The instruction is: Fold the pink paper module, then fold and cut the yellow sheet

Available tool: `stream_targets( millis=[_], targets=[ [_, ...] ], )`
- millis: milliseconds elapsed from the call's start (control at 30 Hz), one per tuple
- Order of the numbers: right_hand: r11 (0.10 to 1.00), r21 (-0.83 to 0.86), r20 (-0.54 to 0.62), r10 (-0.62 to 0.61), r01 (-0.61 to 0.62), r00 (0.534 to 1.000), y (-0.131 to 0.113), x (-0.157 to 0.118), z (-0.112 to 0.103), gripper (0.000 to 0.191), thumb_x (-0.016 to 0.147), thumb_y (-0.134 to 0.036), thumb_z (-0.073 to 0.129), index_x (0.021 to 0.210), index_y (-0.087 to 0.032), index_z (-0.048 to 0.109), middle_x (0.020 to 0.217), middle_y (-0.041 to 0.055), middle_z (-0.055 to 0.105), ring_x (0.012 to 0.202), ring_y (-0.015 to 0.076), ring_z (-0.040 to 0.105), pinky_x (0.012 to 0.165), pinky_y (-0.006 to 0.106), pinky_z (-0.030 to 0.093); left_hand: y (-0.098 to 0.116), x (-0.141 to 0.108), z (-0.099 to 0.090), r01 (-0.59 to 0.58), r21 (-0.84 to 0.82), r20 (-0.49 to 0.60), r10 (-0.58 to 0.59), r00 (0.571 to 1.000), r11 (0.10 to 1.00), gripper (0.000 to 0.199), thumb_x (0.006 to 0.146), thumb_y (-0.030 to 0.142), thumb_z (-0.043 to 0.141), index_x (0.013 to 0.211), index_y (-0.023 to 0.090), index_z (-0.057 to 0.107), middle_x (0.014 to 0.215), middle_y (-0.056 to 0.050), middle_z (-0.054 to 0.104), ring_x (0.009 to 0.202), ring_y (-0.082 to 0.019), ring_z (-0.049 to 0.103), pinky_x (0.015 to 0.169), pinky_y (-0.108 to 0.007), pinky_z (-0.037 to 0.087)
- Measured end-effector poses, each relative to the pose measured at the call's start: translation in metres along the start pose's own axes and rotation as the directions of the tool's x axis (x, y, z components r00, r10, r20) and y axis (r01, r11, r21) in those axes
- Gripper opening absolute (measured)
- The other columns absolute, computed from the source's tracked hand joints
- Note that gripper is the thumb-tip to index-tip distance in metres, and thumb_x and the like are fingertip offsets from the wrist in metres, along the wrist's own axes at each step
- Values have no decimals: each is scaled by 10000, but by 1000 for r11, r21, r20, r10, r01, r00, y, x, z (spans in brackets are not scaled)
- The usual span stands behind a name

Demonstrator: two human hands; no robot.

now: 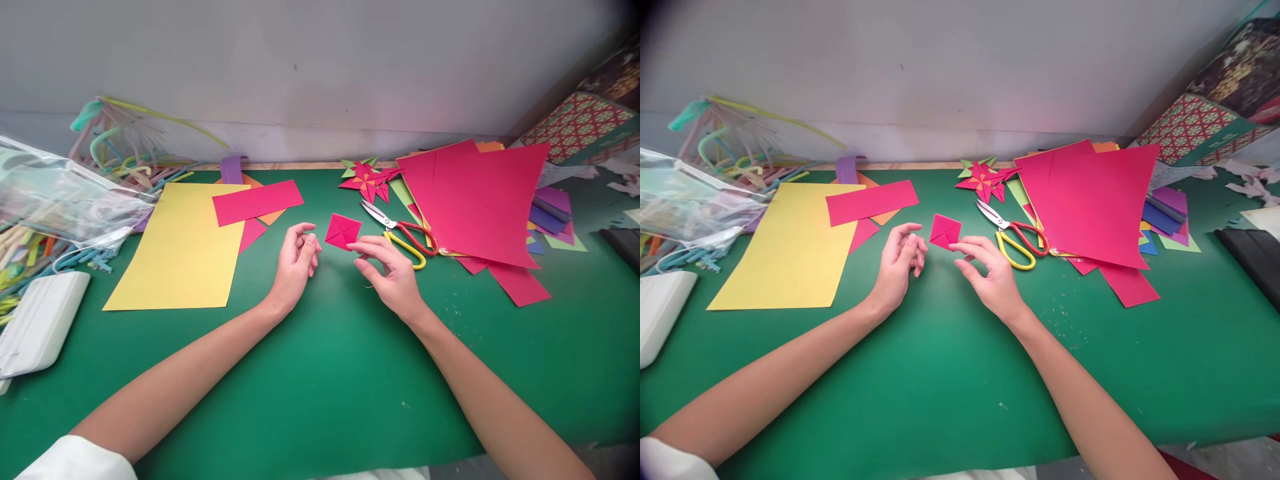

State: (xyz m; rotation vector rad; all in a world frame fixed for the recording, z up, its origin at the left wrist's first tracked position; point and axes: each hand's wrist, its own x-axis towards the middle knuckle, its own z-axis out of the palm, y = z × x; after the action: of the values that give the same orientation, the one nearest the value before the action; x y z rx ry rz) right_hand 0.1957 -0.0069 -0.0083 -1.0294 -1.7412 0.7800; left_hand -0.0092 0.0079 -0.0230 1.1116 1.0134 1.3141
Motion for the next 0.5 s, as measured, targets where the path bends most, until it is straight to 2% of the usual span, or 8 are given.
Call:
stream_targets(
  millis=[133, 200, 267, 367, 433, 500],
  targets=[
    [988, 0, -84, 157, -158, 984, 16, 4, -6, 400, 979, -263, 656, 1376, -308, 678, 1430, 89, 597, 1104, 230, 661, 877, 371, 617, 0, 1, 0, -13, 21, -1, 13, 1000, 1000, 289, 1028, 442, 582, 1244, 251, 558, 928, 3, 566, 617, -90, 489, 467, -205, 392],
    [972, -10, -180, 228, -234, 957, 24, 5, -11, 347, 966, -268, 654, 1307, -292, 717, 1459, 97, 565, 1044, 220, 676, 833, 368, 628, -1, 1, -1, -13, 44, 9, 12, 1000, 999, 266, 1037, 428, 564, 1227, 243, 574, 937, -3, 563, 629, -93, 488, 476, -209, 398],
    [968, -25, -247, 236, -250, 940, 31, 6, -16, 279, 958, -262, 650, 1217, -272, 753, 1436, 101, 580, 1028, 221, 686, 834, 373, 627, -2, 0, -2, -16, 85, 27, 14, 1000, 996, 246, 1046, 415, 543, 1206, 235, 592, 936, -8, 562, 639, -97, 488, 490, -214, 406],
    [976, -85, -254, 175, -202, 951, 33, 7, -22, 211, 961, -254, 634, 1114, -261, 779, 1332, 97, 656, 1119, 255, 677, 857, 387, 616, -2, -2, -2, -47, 226, 67, 33, 997, 973, 225, 1052, 385, 516, 1199, 234, 596, 958, -24, 583, 673, -111, 523, 533, -225, 439],
    [976, -134, -222, 140, -172, 965, 30, 8, -22, 203, 972, -240, 612, 1076, -258, 786, 1285, 96, 684, 1160, 272, 670, 859, 394, 606, 2, -3, 0, -135, 417, 129, 88, 988, 899, 252, 1045, 340, 516, 1272, 245, 574, 1066, -57, 620, 769, -140, 591, 620, -253, 498],
    [971, -185, -192, 119, -155, 974, 27, 7, -19, 214, 981, -218, 591, 1058, -253, 788, 1273, 96, 692, 1131, 270, 687, 859, 401, 597, 12, 1, 0, -290, 649, 270, 144, 952, 703, 356, 1033, 302, 524, 1387, 271, 533, 1263, -100, 620, 947, -195, 646, 760, -317, 547]
  ],
)
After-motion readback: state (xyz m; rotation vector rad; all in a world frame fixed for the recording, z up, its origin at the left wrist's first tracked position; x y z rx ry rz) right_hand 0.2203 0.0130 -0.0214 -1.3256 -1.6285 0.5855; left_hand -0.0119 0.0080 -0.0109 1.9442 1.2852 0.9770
